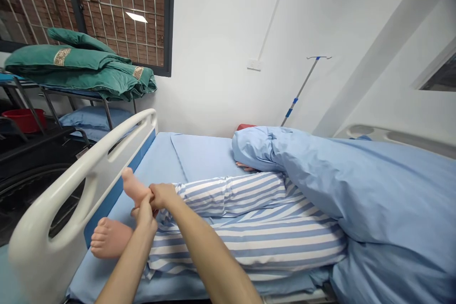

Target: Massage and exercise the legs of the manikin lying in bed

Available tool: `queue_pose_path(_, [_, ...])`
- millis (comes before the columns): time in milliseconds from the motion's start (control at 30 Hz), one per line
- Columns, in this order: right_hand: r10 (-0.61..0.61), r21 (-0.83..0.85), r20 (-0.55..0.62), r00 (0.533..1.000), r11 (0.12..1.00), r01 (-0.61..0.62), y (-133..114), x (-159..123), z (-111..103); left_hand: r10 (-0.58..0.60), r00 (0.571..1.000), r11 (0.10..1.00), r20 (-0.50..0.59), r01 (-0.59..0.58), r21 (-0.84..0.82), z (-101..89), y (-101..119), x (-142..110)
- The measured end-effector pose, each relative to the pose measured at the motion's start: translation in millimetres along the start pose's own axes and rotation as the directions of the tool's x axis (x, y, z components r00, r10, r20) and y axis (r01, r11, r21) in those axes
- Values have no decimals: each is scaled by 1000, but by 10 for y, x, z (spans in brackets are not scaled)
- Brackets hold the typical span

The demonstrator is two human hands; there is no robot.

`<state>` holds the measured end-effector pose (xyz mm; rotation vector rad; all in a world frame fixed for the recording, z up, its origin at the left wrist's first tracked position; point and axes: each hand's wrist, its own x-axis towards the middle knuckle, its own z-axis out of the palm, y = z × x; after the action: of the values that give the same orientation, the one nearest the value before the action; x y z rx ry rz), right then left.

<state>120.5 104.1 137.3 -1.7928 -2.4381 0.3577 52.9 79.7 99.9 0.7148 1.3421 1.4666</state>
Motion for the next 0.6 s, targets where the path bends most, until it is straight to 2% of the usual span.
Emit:
queue_pose_path(33, [4,-11,9,1000,1000,-4,-5,0,93,-80,996,997,-40,80,10,-17,-68,26])
queue_pose_path(100, [6,-26,22,1000,1000,-6,-14,-8,203,-271,953,963,-133,268,-38,-33,-135,43])
queue_pose_path(167, [4,-35,31,1000,999,-3,-19,-17,212,-316,933,948,-170,306,-85,-21,-122,26])
queue_pose_path(267, [-2,-28,36,999,1000,3,-14,-27,48,-287,930,956,-230,262,-134,48,6,-36])
queue_pose_path(367, [-19,-4,8,1000,1000,19,9,-56,-309,-187,946,974,-266,142,-177,190,246,-133])
queue_pose_path(467, [-40,28,-82,996,999,42,46,-154,-829,47,974,966,-224,-101,-237,422,600,-282])
queue_pose_path(533, [-71,87,-176,982,992,87,78,-276,-1240,217,959,919,-182,-264,-293,625,890,-417])
queue_pose_path(600, [-85,185,-292,953,972,143,123,-438,-1671,340,931,871,-131,-365,-329,856,1203,-579])
